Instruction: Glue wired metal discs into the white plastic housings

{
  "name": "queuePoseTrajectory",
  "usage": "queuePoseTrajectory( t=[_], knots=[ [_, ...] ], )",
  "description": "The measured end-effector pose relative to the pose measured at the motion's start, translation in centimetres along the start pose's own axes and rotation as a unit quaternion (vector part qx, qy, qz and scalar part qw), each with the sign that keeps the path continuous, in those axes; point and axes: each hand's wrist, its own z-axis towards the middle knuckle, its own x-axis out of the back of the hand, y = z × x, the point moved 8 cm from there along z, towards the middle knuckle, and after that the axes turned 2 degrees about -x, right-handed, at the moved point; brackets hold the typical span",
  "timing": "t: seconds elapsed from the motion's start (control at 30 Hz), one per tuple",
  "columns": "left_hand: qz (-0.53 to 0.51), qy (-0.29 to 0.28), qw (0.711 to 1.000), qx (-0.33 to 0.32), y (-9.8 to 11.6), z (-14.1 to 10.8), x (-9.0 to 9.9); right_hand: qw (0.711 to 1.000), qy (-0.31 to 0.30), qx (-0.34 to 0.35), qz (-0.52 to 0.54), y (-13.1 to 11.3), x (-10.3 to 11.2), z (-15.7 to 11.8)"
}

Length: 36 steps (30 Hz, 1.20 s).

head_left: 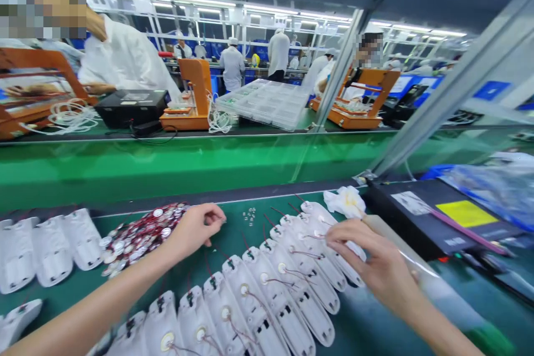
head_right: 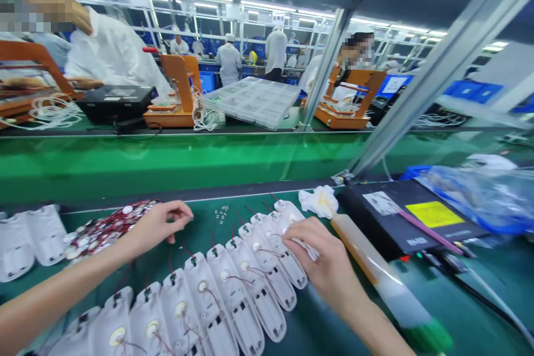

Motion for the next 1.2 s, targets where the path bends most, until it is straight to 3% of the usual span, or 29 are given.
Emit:
queuePoseTrajectory(
  t=[0.1,0.2,0.47,0.67,0.9,1.2],
  knots=[
    [0.0,-0.014,1.0,0.025,-0.5,0.3,0.0,0.995,-0.012,0.023,-0.096,1.8,3.3,-3.1],
    [0.008,-0.017,0.998,0.053,-0.4,0.4,-0.1,0.985,-0.025,0.041,-0.165,3.4,4.4,-5.2],
    [0.038,0.01,0.998,0.052,0.4,0.2,0.6,0.966,-0.072,0.07,-0.237,5.4,2.4,-5.9],
    [0.043,0.022,0.998,0.047,-0.4,0.3,1.1,0.949,-0.105,0.119,-0.274,5.4,1.5,-5.9],
    [0.031,0.017,0.998,0.049,0.1,0.0,0.8,0.927,-0.138,0.17,-0.304,5.0,0.7,-6.0],
    [0.024,0.025,0.998,0.053,0.8,-0.3,0.8,0.945,-0.109,0.139,-0.276,5.3,1.3,-5.8]
  ],
)
